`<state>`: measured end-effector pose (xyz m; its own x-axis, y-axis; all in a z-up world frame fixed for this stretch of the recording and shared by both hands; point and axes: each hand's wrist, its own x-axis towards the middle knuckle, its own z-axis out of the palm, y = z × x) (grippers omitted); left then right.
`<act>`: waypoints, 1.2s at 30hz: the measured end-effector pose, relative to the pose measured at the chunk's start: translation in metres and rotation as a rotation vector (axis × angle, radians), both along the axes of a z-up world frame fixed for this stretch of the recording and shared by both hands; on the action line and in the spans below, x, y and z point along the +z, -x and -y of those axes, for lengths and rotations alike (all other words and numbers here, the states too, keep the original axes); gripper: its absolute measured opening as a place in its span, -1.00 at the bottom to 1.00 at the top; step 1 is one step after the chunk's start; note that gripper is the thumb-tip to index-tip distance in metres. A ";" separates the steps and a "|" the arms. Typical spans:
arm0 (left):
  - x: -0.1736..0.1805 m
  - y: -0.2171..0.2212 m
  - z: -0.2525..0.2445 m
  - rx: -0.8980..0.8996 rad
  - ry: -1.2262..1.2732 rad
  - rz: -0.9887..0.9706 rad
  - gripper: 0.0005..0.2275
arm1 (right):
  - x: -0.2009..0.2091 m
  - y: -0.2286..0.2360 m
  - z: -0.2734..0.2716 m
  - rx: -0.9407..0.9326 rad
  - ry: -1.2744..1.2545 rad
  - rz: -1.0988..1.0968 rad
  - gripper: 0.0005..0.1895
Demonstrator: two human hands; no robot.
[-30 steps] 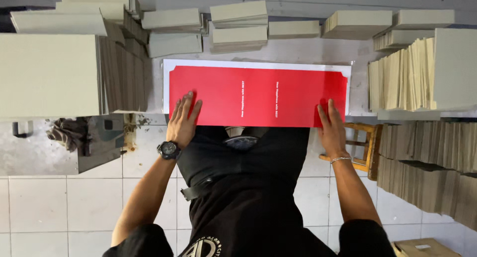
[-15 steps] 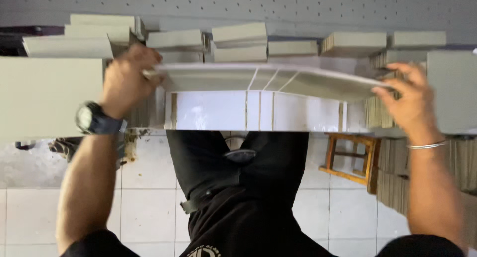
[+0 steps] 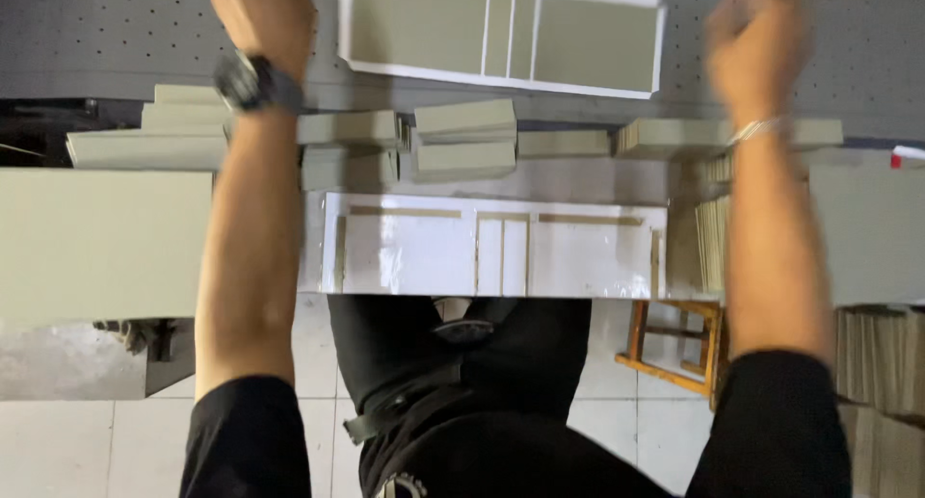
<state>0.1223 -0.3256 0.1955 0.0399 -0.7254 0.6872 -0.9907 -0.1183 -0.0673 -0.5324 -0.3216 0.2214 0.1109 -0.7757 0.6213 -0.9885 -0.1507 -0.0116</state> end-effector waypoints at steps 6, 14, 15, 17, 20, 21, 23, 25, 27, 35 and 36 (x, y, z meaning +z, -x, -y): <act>-0.037 0.091 -0.100 -0.323 -0.191 -0.252 -0.61 | -0.095 -0.147 -0.086 0.569 -0.361 0.196 -0.78; -0.055 0.106 -0.209 -0.591 -0.228 -0.611 -0.81 | -0.130 -0.233 -0.095 0.654 -0.505 -0.032 -0.40; -0.063 0.099 -0.218 -0.583 -0.224 -0.609 -0.81 | -0.132 -0.236 -0.095 0.663 -0.502 -0.033 -0.40; -0.077 0.088 -0.233 -0.462 -0.306 -0.622 -0.73 | -0.135 -0.240 -0.092 0.601 -0.565 -0.122 -0.53; -0.082 0.076 -0.251 -0.410 -0.365 -0.671 -0.79 | -0.141 -0.239 -0.086 0.632 -0.526 -0.191 -0.53; -0.086 0.074 -0.254 -0.406 -0.363 -0.673 -0.79 | -0.142 -0.240 -0.085 0.637 -0.526 -0.193 -0.53; -0.093 0.069 -0.262 -0.411 -0.332 -0.647 -0.79 | -0.143 -0.240 -0.086 0.655 -0.500 -0.193 -0.55; -0.094 0.077 -0.267 -0.392 -0.320 -0.669 -0.80 | -0.132 -0.242 -0.091 0.671 -0.479 -0.173 -0.57; -0.094 0.088 -0.274 -0.373 -0.315 -0.693 -0.81 | -0.118 -0.240 -0.104 0.685 -0.466 -0.150 -0.58; -0.129 0.170 -0.321 -0.500 -0.390 -0.824 -0.74 | -0.126 -0.202 -0.256 0.213 -0.976 0.665 -0.54; -0.136 0.180 -0.330 -0.510 -0.394 -0.825 -0.74 | -0.138 -0.200 -0.279 0.202 -0.973 0.667 -0.54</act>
<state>-0.0573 0.0039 0.0592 0.0153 -0.9548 0.2969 -0.6728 0.2099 0.7095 -0.3322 -0.0429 0.0830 0.1639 -0.9581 -0.2351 -0.7035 0.0535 -0.7087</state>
